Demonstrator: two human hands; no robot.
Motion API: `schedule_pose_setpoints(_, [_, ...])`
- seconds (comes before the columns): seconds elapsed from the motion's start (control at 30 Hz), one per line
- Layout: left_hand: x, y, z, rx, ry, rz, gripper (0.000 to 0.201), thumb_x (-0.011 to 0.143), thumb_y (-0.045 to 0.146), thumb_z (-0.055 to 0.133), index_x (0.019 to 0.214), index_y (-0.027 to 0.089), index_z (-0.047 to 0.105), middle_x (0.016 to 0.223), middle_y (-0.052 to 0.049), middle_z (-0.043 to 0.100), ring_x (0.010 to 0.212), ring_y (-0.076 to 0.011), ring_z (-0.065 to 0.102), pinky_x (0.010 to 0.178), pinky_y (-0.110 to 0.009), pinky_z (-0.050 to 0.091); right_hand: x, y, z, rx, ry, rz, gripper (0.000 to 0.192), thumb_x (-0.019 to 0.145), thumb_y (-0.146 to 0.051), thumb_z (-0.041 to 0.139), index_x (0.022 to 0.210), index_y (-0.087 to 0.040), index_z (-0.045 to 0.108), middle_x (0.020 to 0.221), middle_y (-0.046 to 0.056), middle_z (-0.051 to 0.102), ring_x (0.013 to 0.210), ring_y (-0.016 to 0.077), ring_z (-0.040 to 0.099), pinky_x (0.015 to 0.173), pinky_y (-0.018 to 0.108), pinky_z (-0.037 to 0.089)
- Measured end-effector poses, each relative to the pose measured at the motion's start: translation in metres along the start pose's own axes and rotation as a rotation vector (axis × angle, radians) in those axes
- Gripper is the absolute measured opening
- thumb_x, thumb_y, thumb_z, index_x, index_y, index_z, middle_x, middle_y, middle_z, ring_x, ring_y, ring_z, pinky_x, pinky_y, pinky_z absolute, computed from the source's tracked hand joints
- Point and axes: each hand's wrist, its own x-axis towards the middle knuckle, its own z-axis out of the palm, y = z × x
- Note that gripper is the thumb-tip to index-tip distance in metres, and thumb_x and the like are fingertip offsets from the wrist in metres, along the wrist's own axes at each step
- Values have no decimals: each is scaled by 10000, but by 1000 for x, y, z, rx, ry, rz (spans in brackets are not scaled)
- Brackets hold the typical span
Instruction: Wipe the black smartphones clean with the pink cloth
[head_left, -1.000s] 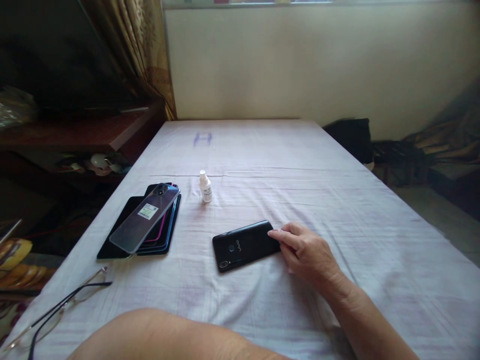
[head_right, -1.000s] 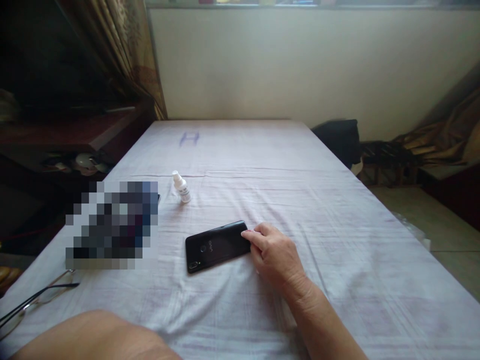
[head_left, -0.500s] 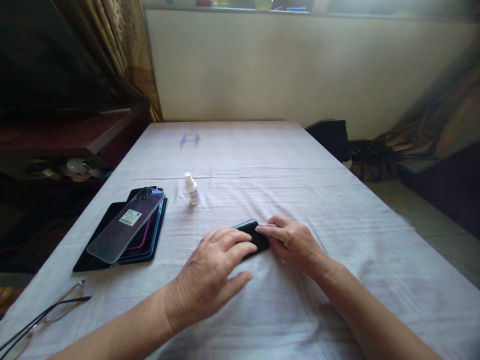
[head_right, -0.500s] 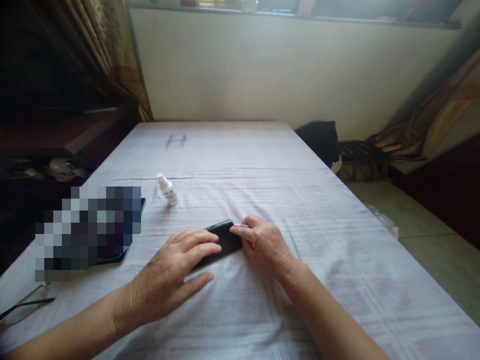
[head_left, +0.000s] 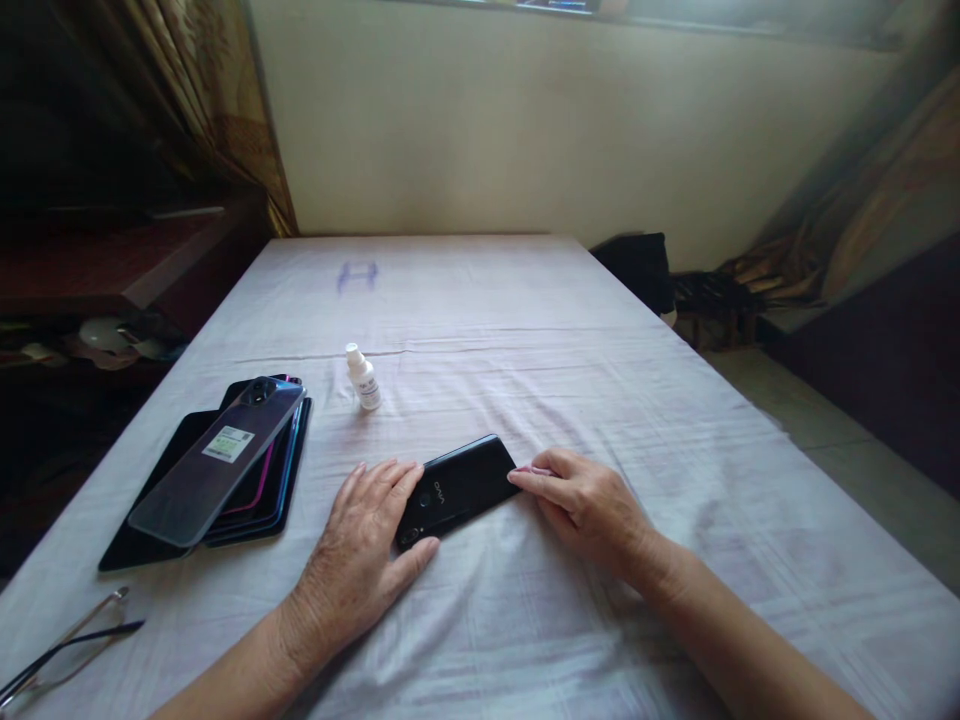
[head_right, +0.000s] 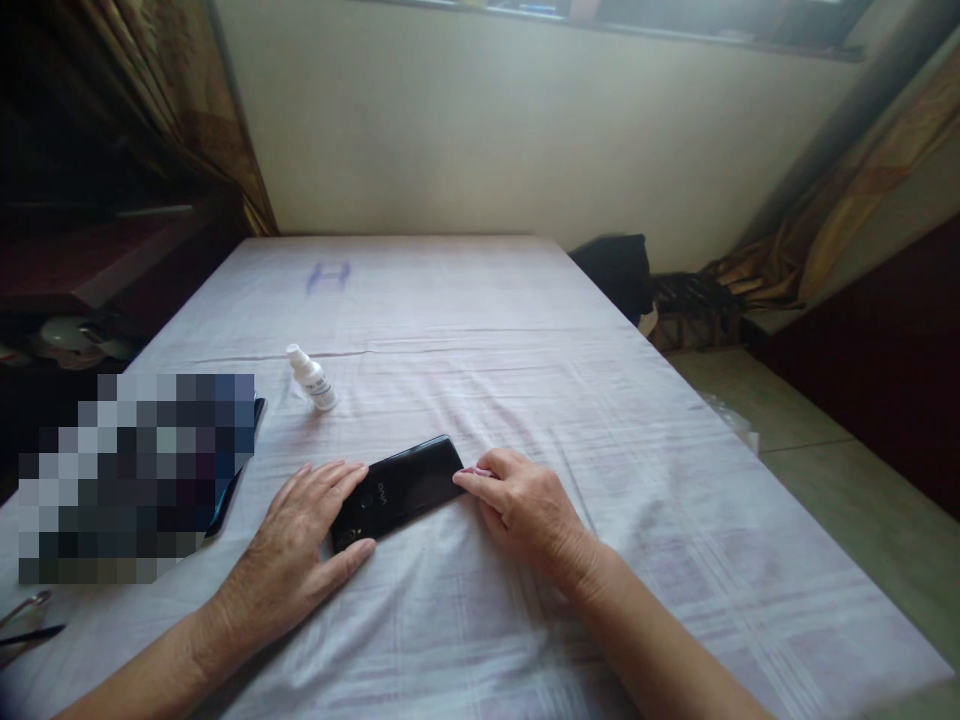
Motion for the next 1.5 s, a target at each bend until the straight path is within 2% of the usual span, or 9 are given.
schedule_pose_setpoints(0.2, [3,3,-1,26,68,-17,585,872,392,596,1371,132,435,1282,-148,620,1208,-320,557,1119,-527,322,-2,-31,9,-148,46,125,322,882,-79,519,1131,-175,700,958,94,703,834,192,667,727,276,548])
schedule_pose_setpoints(0.33, [6,5,-3,63,99,-83,563,854,405,610,1328,137,464,1230,-144,629,1153,-337,572,1094,-557,333,1,-46,12,-129,40,103,293,875,-69,530,1085,-172,706,925,84,698,794,186,655,709,269,541])
schedule_pose_setpoints(0.43, [4,6,-2,76,101,-120,596,836,443,643,1323,149,466,1219,-137,625,1147,-344,565,1097,-567,326,6,-43,11,-132,45,98,316,862,-52,531,1094,-176,705,935,81,701,805,187,656,719,269,542])
schedule_pose_setpoints(0.57, [-4,6,-2,47,84,-105,719,799,532,689,1366,173,433,1252,-132,613,1166,-344,560,1096,-552,345,14,-30,10,-140,51,164,364,846,-36,544,1144,-180,697,975,82,707,866,196,670,753,274,545])
schedule_pose_setpoints(0.7, [-16,-3,-8,-18,44,-34,717,818,473,672,1421,212,383,1316,-115,602,1225,-330,550,1115,-506,354,20,-24,18,-111,64,185,329,871,-62,534,1129,-178,702,943,82,707,834,200,671,724,283,551])
schedule_pose_setpoints(0.87, [-21,-17,-13,-84,-5,25,686,841,424,668,1437,234,386,1334,-98,610,1223,-313,575,1123,-481,367,17,-32,30,-87,105,111,341,888,-70,502,1155,-185,680,956,98,702,835,196,658,734,292,556])
schedule_pose_setpoints(1.03, [-17,-17,-13,-103,-42,9,644,832,402,690,1409,232,459,1330,-93,606,1225,-308,565,1123,-494,371,15,-41,29,-11,124,8,313,929,-100,473,1149,-189,677,926,90,698,826,187,646,732,285,554])
schedule_pose_setpoints(1.33, [-19,-16,-11,-105,-45,2,649,843,403,670,1428,237,443,1340,-96,599,1240,-309,553,1146,-515,337,15,-27,29,-119,136,152,292,940,-122,481,1123,-171,704,908,93,686,820,200,651,720,297,546])
schedule_pose_setpoints(1.5, [-18,-15,-13,-97,-39,9,637,842,411,669,1416,239,451,1317,-96,620,1236,-310,564,1141,-505,351,16,-39,30,-42,127,38,299,933,-108,482,1139,-174,689,929,95,692,838,194,640,737,290,548])
